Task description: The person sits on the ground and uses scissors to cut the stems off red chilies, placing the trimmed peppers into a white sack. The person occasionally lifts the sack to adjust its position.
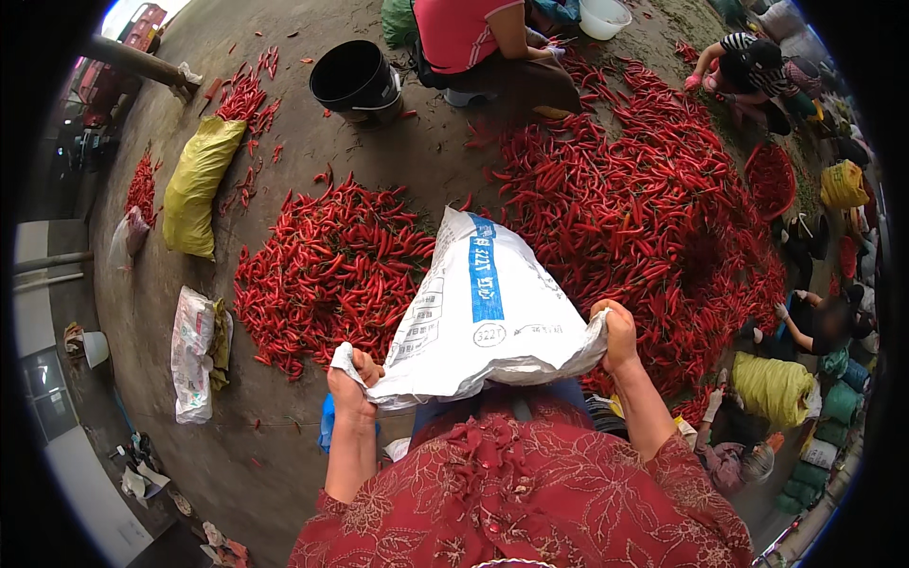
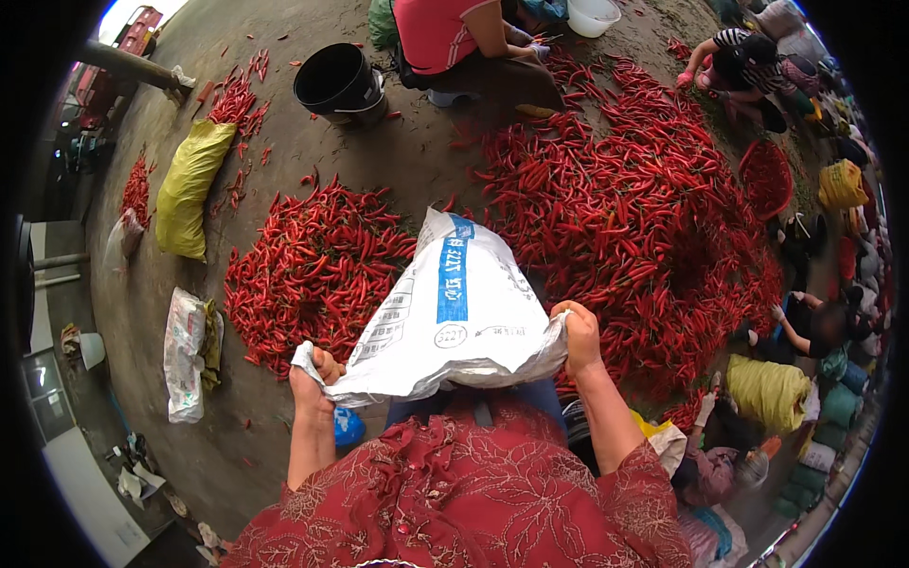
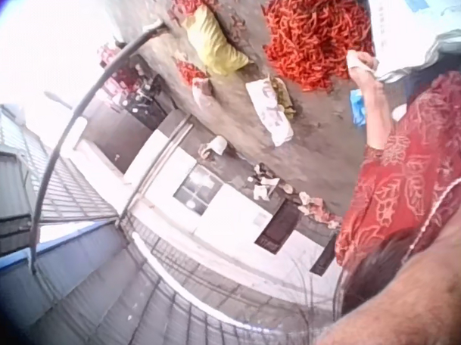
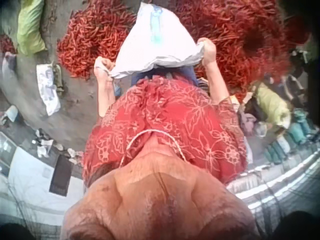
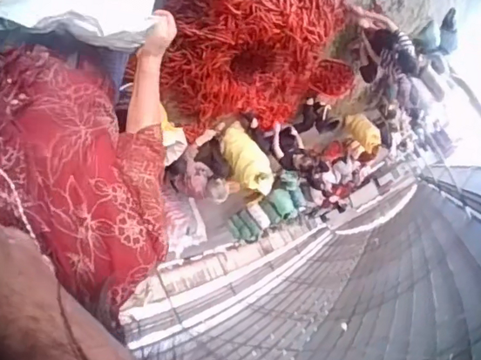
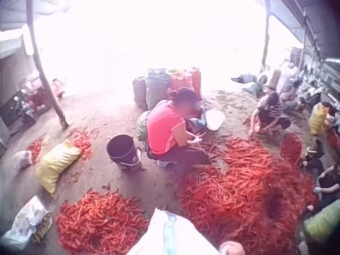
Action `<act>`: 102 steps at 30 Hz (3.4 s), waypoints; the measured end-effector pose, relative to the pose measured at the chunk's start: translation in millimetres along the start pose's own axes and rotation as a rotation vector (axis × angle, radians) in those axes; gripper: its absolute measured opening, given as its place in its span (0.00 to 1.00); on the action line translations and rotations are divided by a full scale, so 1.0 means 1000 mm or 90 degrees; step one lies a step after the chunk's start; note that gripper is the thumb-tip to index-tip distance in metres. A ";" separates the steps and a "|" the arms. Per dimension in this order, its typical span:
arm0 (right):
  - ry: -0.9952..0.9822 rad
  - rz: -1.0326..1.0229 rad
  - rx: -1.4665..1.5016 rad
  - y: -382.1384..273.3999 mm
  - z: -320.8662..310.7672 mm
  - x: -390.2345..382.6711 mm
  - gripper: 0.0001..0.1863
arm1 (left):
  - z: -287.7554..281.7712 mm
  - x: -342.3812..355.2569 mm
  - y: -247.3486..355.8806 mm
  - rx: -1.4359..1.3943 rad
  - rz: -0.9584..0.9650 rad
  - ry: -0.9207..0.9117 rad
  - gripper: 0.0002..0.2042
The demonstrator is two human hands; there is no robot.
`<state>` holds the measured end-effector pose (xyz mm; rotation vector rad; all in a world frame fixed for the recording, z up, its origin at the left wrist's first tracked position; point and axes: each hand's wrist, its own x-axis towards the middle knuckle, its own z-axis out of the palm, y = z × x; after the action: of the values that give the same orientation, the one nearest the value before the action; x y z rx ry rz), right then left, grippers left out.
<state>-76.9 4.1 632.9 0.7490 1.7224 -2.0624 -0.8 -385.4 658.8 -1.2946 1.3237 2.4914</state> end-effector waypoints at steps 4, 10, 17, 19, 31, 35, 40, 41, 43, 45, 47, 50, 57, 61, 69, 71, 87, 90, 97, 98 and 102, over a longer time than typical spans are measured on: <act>-0.365 -0.056 -0.310 -0.129 0.042 -0.053 0.12 | 0.013 -0.031 0.114 0.042 0.125 -0.185 0.17; -0.142 -0.317 0.329 -0.092 0.078 -0.017 0.10 | -0.004 0.094 0.179 -0.201 0.280 -0.472 0.06; 0.223 0.008 0.261 0.043 0.010 0.060 0.11 | 0.022 0.162 0.054 -0.155 -0.043 0.177 0.09; 0.174 0.004 0.235 0.061 -0.006 0.018 0.11 | -0.029 0.151 0.028 -0.282 -0.017 -0.144 0.12; 0.331 -0.061 0.454 0.062 -0.006 0.048 0.10 | 0.048 0.133 -0.023 -0.053 0.084 -0.362 0.14; 0.267 0.018 0.262 0.119 -0.014 0.000 0.11 | 0.000 0.075 -0.091 -0.006 -0.032 -0.150 0.14; 0.131 -0.024 -0.035 0.053 0.016 -0.005 0.09 | 0.062 0.095 0.020 -0.019 0.128 -0.103 0.16; 0.082 0.020 -0.045 0.036 0.014 -0.036 0.09 | 0.055 0.065 0.049 -0.007 0.096 -0.122 0.15; -0.008 0.048 -0.066 0.013 0.000 -0.056 0.09 | 0.051 0.048 0.088 -0.003 0.060 -0.204 0.14; -0.078 0.033 -0.100 -0.024 -0.005 -0.061 0.09 | 0.070 0.046 0.106 0.008 0.094 -0.251 0.14; -0.134 -0.003 -0.077 -0.062 0.009 -0.098 0.10 | 0.080 0.010 0.135 0.024 0.143 -0.286 0.13; -0.161 -0.079 0.270 -0.074 0.005 -0.104 0.07 | 0.125 0.058 0.160 -0.002 0.234 -0.656 0.13; 0.365 0.064 0.298 0.037 -0.050 0.124 0.09 | 0.239 0.235 0.042 0.171 -0.003 -0.098 0.07; 0.294 0.051 0.443 0.063 -0.069 0.079 0.10 | 0.179 0.219 0.029 0.048 0.004 -0.193 0.06; 0.283 0.072 0.293 0.114 -0.051 0.009 0.08 | 0.098 0.100 -0.062 0.139 0.098 -0.299 0.15; 0.247 0.039 0.095 0.129 -0.029 -0.049 0.09 | 0.062 0.053 -0.072 0.077 -0.014 -0.263 0.15; 0.247 0.017 0.276 0.097 -0.085 -0.155 0.06 | 0.213 -0.031 -0.063 0.282 -0.050 -0.407 0.14; 0.166 -0.080 0.445 0.053 -0.095 -0.171 0.07 | 0.188 -0.017 0.036 -0.005 -0.055 -0.396 0.13; -0.137 -0.066 -0.111 0.108 0.046 -0.080 0.08 | 0.038 -0.003 0.024 -0.063 0.013 -0.164 0.16; -0.133 -0.082 -0.095 0.093 0.026 -0.103 0.08 | 0.026 0.011 0.038 -0.067 0.047 -0.164 0.16; 0.118 0.028 0.162 0.012 -0.100 -0.228 0.12 | 0.185 -0.012 -0.017 0.123 0.013 -0.181 0.15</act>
<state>129.8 84.6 747.2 1.0741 1.5339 -2.2698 -107.6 -240.9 709.3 -0.8552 1.4658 2.3753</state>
